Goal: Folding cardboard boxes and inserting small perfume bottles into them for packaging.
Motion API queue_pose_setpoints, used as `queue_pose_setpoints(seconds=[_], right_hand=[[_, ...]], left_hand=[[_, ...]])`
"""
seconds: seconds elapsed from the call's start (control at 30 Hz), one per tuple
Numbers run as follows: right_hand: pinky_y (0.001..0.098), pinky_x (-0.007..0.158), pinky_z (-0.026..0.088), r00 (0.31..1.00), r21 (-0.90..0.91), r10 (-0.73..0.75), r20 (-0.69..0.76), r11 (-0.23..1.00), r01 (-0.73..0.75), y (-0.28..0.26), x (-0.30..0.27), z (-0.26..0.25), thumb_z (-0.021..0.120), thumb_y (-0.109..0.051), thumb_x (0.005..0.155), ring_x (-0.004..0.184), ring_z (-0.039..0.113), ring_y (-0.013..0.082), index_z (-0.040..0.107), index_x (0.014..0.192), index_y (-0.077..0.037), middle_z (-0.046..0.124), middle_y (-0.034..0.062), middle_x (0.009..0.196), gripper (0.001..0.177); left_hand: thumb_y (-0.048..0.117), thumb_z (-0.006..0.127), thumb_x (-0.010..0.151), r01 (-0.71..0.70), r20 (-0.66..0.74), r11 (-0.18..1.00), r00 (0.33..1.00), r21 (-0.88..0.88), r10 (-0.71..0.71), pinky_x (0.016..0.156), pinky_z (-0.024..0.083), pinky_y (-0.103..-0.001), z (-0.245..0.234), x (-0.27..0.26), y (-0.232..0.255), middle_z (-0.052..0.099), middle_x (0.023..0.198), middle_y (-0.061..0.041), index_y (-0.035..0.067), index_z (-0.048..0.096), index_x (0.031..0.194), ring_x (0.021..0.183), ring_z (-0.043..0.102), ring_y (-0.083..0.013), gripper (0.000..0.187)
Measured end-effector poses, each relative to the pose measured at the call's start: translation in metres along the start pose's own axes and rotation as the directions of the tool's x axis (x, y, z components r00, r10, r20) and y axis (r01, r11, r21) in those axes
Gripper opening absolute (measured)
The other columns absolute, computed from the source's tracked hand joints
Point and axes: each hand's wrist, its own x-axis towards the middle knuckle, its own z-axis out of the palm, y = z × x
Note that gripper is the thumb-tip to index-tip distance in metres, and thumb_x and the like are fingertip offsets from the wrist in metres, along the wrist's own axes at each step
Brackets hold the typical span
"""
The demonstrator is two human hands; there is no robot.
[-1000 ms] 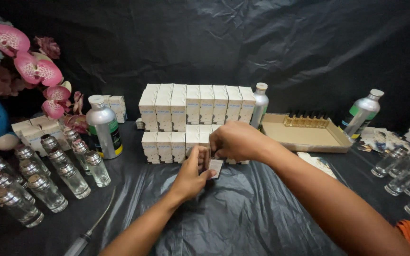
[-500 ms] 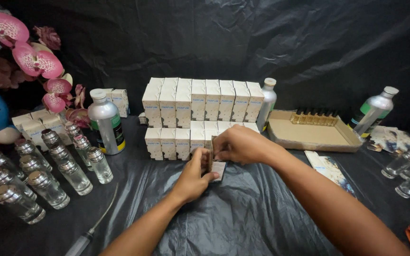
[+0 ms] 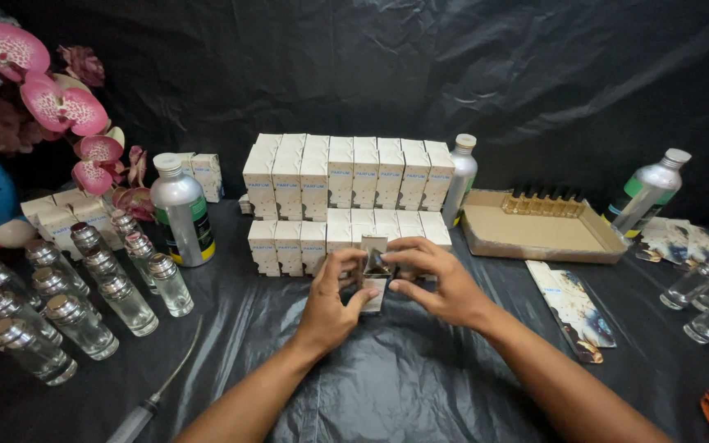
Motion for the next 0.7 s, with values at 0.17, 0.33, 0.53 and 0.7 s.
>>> queue_pose_setpoints(seconds=[0.17, 0.33, 0.53, 0.7], right_hand=[[0.0547, 0.084, 0.06, 0.999, -0.013, -0.048, 0.004, 0.999, 0.048, 0.002, 0.002, 0.002, 0.073, -0.012, 0.089, 0.103, 0.072, 0.0423, 0.076, 0.115, -0.008, 0.069, 0.0201, 0.122, 0.026], [0.0495, 0.081, 0.062, 0.986, 0.212, 0.156, -0.06, 0.967, -0.14, 0.011, 0.013, 0.004, 0.068, -0.016, 0.094, 0.098, 0.074, 0.0302, 0.071, 0.112, -0.001, 0.073, 0.023, 0.114, 0.024], [0.0433, 0.078, 0.063, 0.965, 0.156, 0.246, -0.09, 0.96, -0.231, -0.008, 0.027, 0.007, 0.062, -0.022, 0.1, 0.088, 0.076, 0.0235, 0.065, 0.127, -0.008, 0.078, 0.0162, 0.094, 0.03], [0.0384, 0.076, 0.064, 0.979, 0.09, 0.184, -0.087, 0.98, -0.176, -0.025, 0.024, 0.01, 0.076, -0.013, 0.088, 0.088, 0.077, 0.0225, 0.08, 0.099, -0.006, 0.082, 0.0152, 0.091, 0.014]], left_hand=[[0.009, 0.077, 0.085, -0.047, -0.005, 0.998, 0.999, 0.04, 0.047, 0.089, 0.061, -0.043, 0.003, -0.001, -0.003, 0.061, 0.117, -0.012, 0.012, 0.06, 0.124, 0.107, 0.067, -0.037, 0.043], [0.008, 0.074, 0.087, -0.049, 0.014, 0.997, 0.999, 0.063, 0.048, 0.091, 0.06, -0.047, 0.002, -0.001, -0.002, 0.06, 0.12, -0.015, 0.013, 0.065, 0.118, 0.109, 0.066, -0.042, 0.032], [0.008, 0.069, 0.092, -0.07, -0.012, 0.997, 0.997, 0.037, 0.07, 0.089, 0.061, -0.048, -0.001, 0.001, 0.011, 0.059, 0.116, -0.014, 0.012, 0.068, 0.114, 0.104, 0.068, -0.0415, 0.022], [0.006, 0.071, 0.09, -0.031, -0.019, 0.999, 0.999, 0.038, 0.031, 0.09, 0.061, -0.044, 0.0, 0.0, 0.0, 0.059, 0.114, -0.014, 0.008, 0.063, 0.112, 0.105, 0.068, -0.0382, 0.024]])
